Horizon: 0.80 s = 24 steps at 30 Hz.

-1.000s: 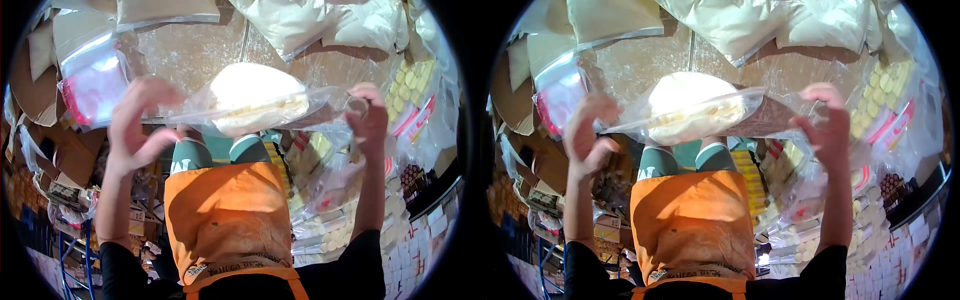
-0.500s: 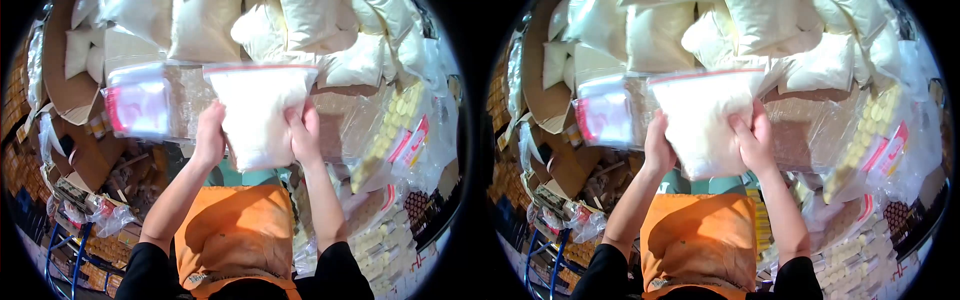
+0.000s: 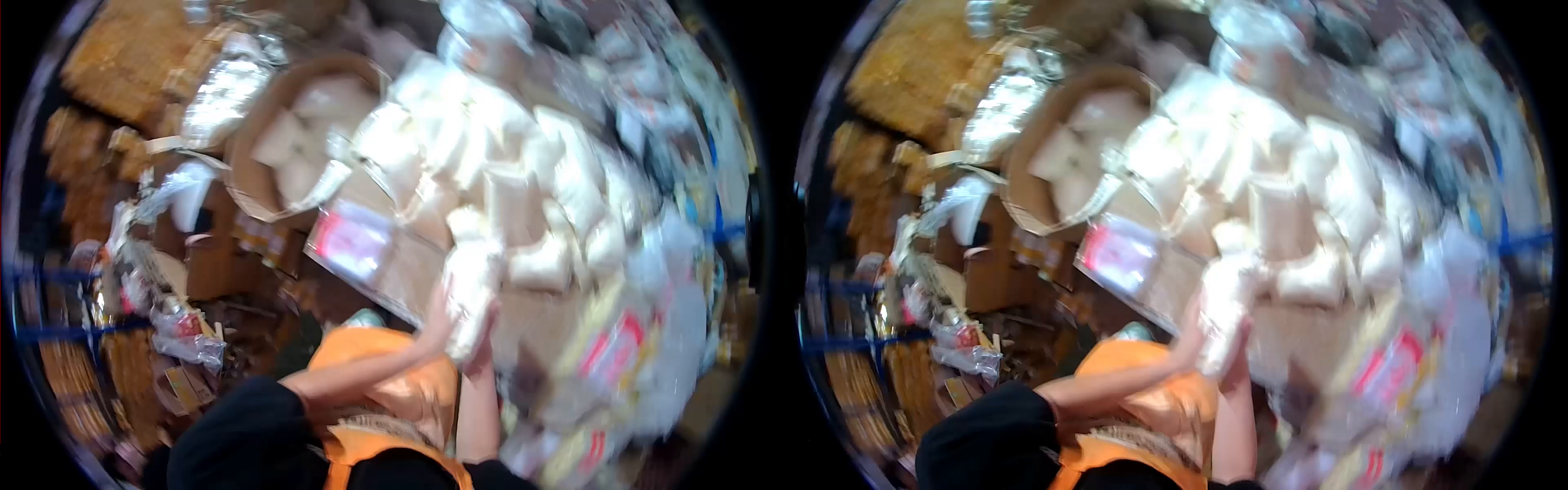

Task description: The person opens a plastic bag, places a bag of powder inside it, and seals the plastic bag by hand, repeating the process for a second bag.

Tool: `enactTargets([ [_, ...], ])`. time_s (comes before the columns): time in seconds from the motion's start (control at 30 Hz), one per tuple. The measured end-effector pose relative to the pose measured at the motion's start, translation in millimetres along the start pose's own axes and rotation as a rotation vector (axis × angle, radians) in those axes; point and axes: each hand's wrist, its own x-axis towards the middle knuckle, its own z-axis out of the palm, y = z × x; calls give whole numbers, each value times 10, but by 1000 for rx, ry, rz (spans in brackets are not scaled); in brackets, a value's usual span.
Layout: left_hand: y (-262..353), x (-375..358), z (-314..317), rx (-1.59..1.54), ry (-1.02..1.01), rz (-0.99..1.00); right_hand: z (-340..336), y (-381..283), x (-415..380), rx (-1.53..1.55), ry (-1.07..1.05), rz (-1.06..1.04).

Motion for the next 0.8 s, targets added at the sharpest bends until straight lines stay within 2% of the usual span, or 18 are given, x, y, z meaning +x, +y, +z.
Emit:
enactTargets([
  [0.03, 353, -98, 29, 470, -32, 137, -113, -21, 130, 48, -217, -143],
  [0.07, 436, -139, 3, 634, -81, 239, -406, -13, 352, 168, -415, -205],
  [0.1, 622, -189, -73, 854, -157, 344, -381, -79, 305, 100, -341, -166],
  [0.17, 677, -199, -306, 837, -230, 542, -317, -202, 203, -76, -187, -98],
  [0.2, 767, -73, -369, 838, -189, 554, -283, -266, 225, -150, -168, -73],
  [0.27, 815, 108, -538, 208, 194, 57, -294, -306, 212, -267, -130, -31],
  [0.3, 680, 270, -720, 203, 205, 77, -306, -298, 215, -320, -120, -16],
  [0.37, 338, 532, -1137, -577, -319, -393, -318, -238, 254, -419, -90, 39],
  [0.43, 367, 408, -1510, -573, -475, -624, -342, -125, 299, -510, -46, 104],
  [0.5, -352, 329, -1804, -574, -564, -701, -373, 50, 360, -597, 14, 162],
  [0.57, -569, 176, -1983, -586, -608, -760, -443, 226, 394, -681, 99, 217],
  [0.63, -976, 147, -2147, -555, -637, -711, -544, 348, 413, -769, 212, 287],
  [0.7, -856, 145, -2368, -561, -652, -680, -678, 454, 410, -836, 319, 351],
  [0.8, -1065, 226, -2693, -656, -600, -676, -706, 701, 508, -923, 438, 462],
])
